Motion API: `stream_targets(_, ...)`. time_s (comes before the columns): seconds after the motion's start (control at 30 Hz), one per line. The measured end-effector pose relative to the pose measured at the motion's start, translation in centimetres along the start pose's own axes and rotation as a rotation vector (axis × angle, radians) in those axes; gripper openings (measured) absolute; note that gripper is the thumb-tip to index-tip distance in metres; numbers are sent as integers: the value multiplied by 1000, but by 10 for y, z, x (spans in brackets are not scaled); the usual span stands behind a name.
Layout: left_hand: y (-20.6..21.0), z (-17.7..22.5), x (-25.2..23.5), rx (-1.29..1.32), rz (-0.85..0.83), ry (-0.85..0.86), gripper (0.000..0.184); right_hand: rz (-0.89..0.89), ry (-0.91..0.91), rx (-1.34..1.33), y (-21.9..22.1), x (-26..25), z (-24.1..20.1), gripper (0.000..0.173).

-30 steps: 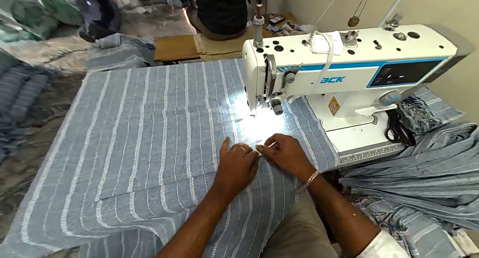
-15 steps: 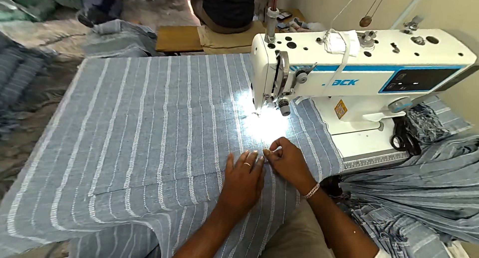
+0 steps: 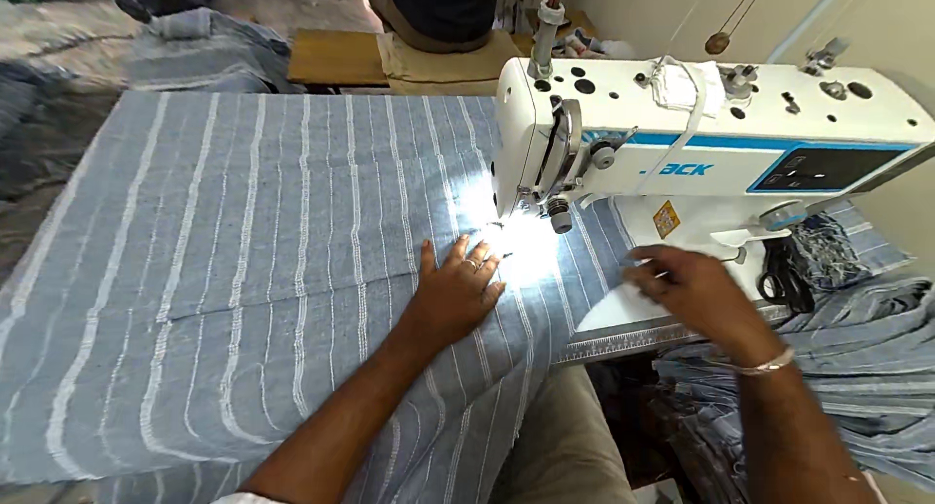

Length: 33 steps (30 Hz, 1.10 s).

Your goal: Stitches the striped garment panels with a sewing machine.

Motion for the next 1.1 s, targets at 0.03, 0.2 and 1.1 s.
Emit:
stream_targets(0.03,1,-5,-7,9,-12,-1,58,110,41,38,-27,-1,15,37)
stream_targets(0.2,-2,-25,-33,27,-24,27,62,126,117,448,-30,9,88,65)
stream_targets(1.1,-18,-6,70,-56,-37,28,83,279,145,-157,43,-3,42,71)
Point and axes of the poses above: each hand's wrist, its own x-axis away from the middle knuckle, its own y-axis out of the palm, z = x × y, the point moved 9 cm from there along -x, towards the middle knuckle, and after that the axes turned 11 degrees about z, right-handed, at the moved point
